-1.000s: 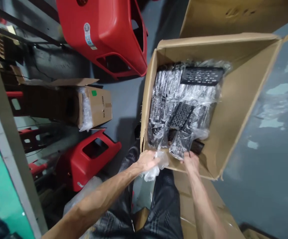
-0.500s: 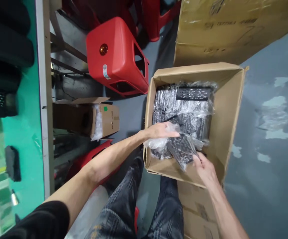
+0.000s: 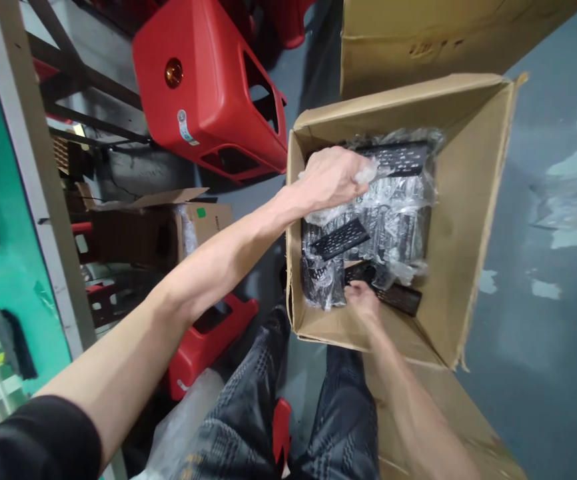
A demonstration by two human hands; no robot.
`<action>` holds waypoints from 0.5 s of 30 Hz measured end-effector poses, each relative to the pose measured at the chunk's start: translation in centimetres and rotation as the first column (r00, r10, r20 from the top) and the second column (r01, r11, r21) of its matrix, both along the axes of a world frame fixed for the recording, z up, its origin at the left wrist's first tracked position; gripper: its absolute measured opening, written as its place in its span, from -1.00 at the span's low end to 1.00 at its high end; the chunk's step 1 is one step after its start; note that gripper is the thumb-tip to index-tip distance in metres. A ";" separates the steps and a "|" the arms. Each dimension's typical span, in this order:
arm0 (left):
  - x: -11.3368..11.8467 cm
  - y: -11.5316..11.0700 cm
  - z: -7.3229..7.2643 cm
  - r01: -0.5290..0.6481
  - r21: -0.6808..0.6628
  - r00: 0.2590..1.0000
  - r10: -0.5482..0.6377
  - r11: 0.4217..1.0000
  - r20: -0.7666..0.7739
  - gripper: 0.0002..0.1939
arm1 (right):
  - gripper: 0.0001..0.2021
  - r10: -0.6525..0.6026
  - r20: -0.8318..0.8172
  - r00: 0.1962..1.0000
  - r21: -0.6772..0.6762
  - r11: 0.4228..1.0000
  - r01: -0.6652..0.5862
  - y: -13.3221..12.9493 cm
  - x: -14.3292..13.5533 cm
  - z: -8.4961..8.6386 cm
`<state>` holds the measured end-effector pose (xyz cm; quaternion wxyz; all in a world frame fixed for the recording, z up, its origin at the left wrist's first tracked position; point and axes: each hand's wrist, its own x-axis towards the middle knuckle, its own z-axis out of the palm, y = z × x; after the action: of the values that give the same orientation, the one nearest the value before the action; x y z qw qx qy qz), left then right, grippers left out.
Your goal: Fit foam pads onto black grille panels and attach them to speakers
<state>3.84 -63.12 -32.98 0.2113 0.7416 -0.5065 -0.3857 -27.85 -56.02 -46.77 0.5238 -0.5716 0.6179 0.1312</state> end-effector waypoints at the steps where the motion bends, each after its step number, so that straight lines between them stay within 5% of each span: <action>1: -0.1 0.6 0.4 -0.005 -0.056 1.000 0.005 0.998 0.006 -0.64 | -0.86 0.012 -0.041 0.999 0.049 0.999 -0.010 2.0 0.2 -0.9; 4: -0.5 4.1 1.0 -0.059 -0.166 0.998 0.052 0.984 -0.043 -0.73 | -0.86 0.020 -0.116 0.993 0.155 0.988 -0.002 5.3 0.5 -2.8; 7: -0.9 9.2 0.9 -0.054 -0.131 0.998 0.048 0.990 -0.045 -0.78 | -0.84 -0.006 -0.087 0.996 0.243 0.970 0.028 5.1 -0.5 -2.6; 11: -3.4 15.8 1.4 -0.054 0.151 0.997 0.060 0.987 -0.040 -0.85 | -0.75 -0.152 0.010 0.988 0.316 0.938 0.142 2.8 -2.7 1.0; 15: -8.7 18.4 1.6 0.011 0.485 0.992 0.050 0.875 -0.112 -0.80 | -0.50 -0.377 0.147 0.915 0.327 0.891 0.314 0.3 -1.2 4.1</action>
<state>-4.85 -44.75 -31.43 0.0532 0.7511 -0.3727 -0.5423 -29.01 -55.76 -42.64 0.6796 -0.3774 0.6255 0.0664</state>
